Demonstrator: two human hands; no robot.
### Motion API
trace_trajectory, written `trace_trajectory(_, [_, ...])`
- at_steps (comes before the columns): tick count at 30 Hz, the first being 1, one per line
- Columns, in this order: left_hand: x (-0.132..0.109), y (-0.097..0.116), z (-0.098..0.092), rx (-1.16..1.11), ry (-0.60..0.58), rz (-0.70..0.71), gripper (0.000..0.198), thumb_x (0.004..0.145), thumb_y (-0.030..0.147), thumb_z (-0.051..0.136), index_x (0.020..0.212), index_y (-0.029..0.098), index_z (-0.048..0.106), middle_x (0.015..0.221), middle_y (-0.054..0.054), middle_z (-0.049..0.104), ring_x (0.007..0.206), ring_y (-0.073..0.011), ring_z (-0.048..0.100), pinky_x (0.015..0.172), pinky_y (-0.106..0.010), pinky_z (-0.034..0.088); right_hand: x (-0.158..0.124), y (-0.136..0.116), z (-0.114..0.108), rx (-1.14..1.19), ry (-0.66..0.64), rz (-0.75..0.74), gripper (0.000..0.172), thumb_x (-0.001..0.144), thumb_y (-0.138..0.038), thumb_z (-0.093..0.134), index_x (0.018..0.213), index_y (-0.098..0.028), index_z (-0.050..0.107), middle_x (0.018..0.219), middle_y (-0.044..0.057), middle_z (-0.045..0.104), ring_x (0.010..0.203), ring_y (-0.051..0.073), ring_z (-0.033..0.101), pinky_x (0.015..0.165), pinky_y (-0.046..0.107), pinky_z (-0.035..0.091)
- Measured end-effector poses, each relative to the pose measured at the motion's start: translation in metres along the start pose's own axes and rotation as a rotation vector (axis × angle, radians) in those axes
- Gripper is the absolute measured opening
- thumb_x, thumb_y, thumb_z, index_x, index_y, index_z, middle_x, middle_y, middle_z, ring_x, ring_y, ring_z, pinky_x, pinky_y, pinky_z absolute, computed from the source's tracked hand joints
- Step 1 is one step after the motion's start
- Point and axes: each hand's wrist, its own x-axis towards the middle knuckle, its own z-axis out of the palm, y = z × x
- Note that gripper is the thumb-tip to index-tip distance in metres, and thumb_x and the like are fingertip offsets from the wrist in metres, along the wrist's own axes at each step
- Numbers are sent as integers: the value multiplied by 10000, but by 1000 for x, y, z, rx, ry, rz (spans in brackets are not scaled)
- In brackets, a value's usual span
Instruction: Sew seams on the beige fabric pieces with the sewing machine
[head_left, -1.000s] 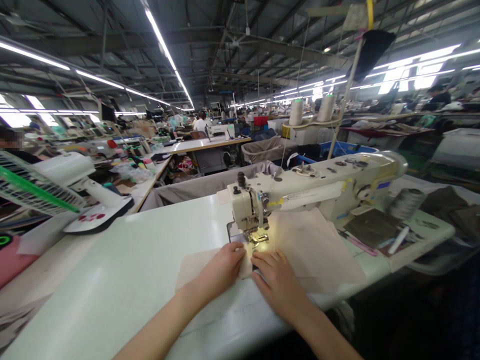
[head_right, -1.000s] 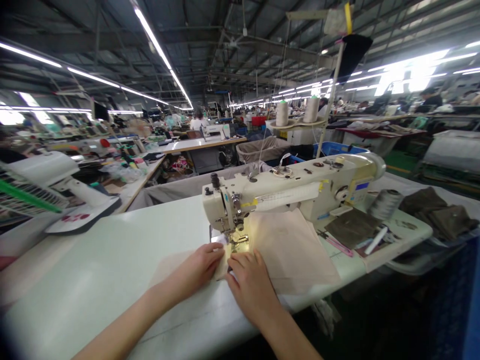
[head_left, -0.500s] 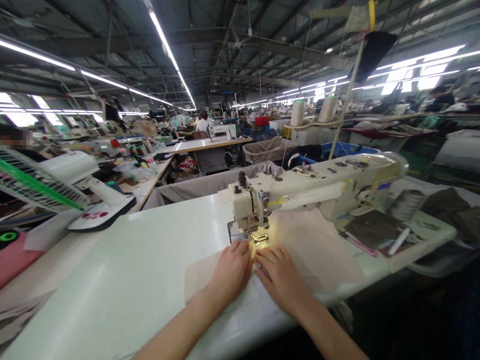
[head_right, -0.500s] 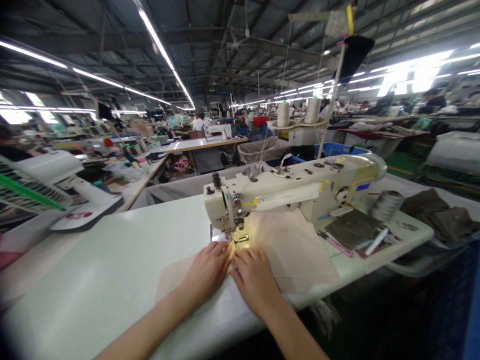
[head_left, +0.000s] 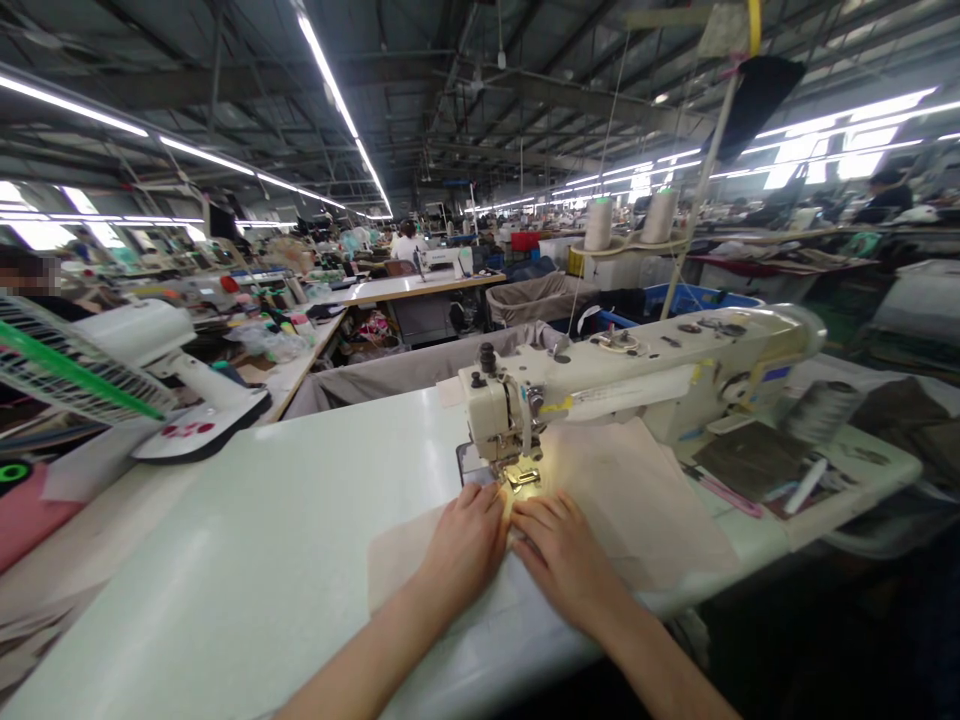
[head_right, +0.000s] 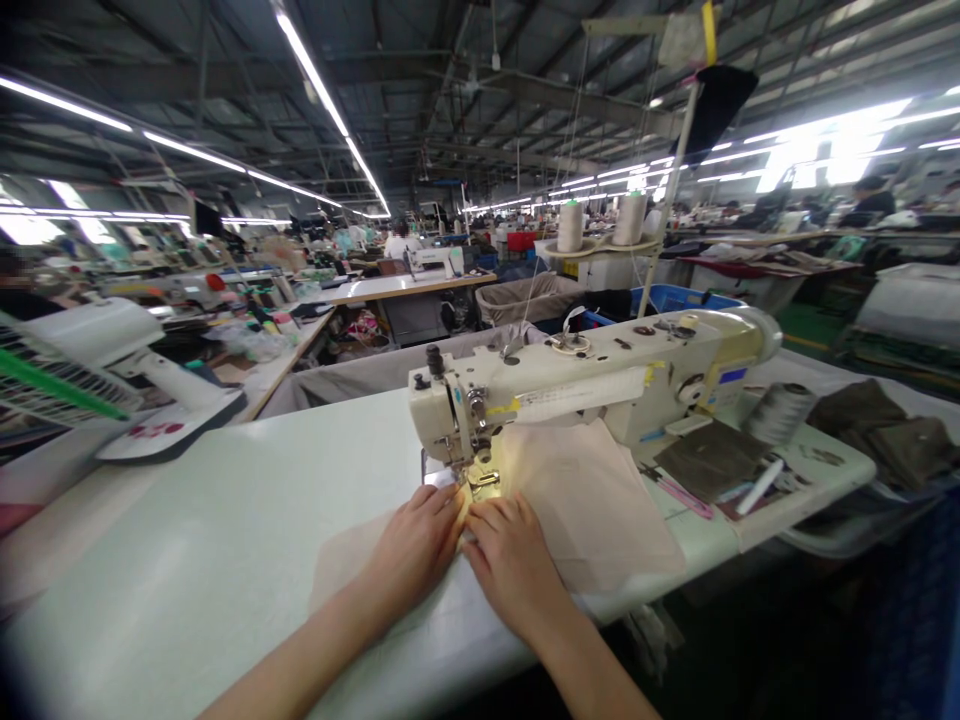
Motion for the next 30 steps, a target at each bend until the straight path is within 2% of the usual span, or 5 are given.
trace_trajectory(9, [-1,-1,1,-20,24,21,189,977,177,513,1117,164,640,1207,-105,646,1092,-277,558,981,-426,527,-2,1,0,-42,14,-19,203,985,-191,576,1172,-234,644,1204,62,689,1172,248,597,1129,525,353])
trace_trajectory(18, [1,0,-3,27,-19,21,211,985,193,505,1136,157,648,1239,-116,646,1120,-289,558,960,-424,524,1,2,0,-36,-16,-21,224,996,-196,565,1207,-222,638,1241,77,678,1194,262,580,1124,545,350])
trace_trajectory(22, [-11,8,-2,93,-81,56,291,968,145,511,1232,145,632,1339,-134,620,1149,-318,565,939,-463,530,-7,3,-1,-45,-11,-53,228,1001,-189,555,1209,-213,645,1223,70,688,1188,253,581,1133,528,346])
trace_trajectory(25, [-26,16,-1,67,-111,102,335,962,122,514,1279,172,612,1366,-120,610,1136,-298,579,924,-439,537,-17,3,-1,-64,3,-74,259,1006,-182,533,1240,-224,637,1240,69,686,1199,246,578,1140,514,344])
trace_trajectory(30, [-32,13,-1,-56,-55,122,269,1003,188,490,1242,189,613,1313,-99,628,1140,-269,566,954,-417,533,-17,3,-1,-98,7,-82,273,1005,-156,516,1241,-229,634,1225,62,691,1191,248,587,1136,529,345])
